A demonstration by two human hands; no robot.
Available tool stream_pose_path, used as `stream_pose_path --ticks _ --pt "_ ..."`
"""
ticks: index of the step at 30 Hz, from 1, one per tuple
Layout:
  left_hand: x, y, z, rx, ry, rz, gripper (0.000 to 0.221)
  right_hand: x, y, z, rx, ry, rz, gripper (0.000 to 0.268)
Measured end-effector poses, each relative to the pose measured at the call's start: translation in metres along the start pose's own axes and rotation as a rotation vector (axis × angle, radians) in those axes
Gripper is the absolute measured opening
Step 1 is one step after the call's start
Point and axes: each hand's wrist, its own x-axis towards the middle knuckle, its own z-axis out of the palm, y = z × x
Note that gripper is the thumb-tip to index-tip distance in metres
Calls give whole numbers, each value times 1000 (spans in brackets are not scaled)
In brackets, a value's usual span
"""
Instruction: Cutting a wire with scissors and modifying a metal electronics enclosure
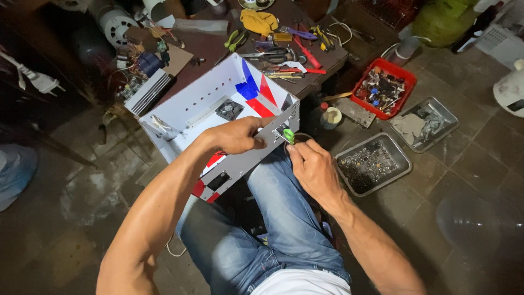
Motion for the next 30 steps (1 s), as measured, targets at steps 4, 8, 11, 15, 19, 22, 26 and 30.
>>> stream_pose_path --ticks 4,8,11,15,19,22,26,30 --pt "5 -5 2 11 1 46 44 -1 -10 9 -285 82 -189 16" --pt "3 -5 3 -17 10 70 45 5 -7 11 -283 3 -75 19" --pt "5 -8 6 -32 22 51 44 23 -4 3 508 -283 641 24" --pt "9 -15 7 -45 28 42 42 36 -13 -15 1325 -529 1265 19" --pt "6 -21 6 -50 32 40 39 33 -22 -17 1158 -488 1190 28" --pt "2 -10 6 -38 33 29 38 24 -30 -27 415 -449 731 73" --pt "0 -8 9 -49 31 31 38 18 -54 -47 60 -425 253 55" --pt "-7 3 8 -57 28 23 37 0 -38 -32 -137 -336 -29 51"
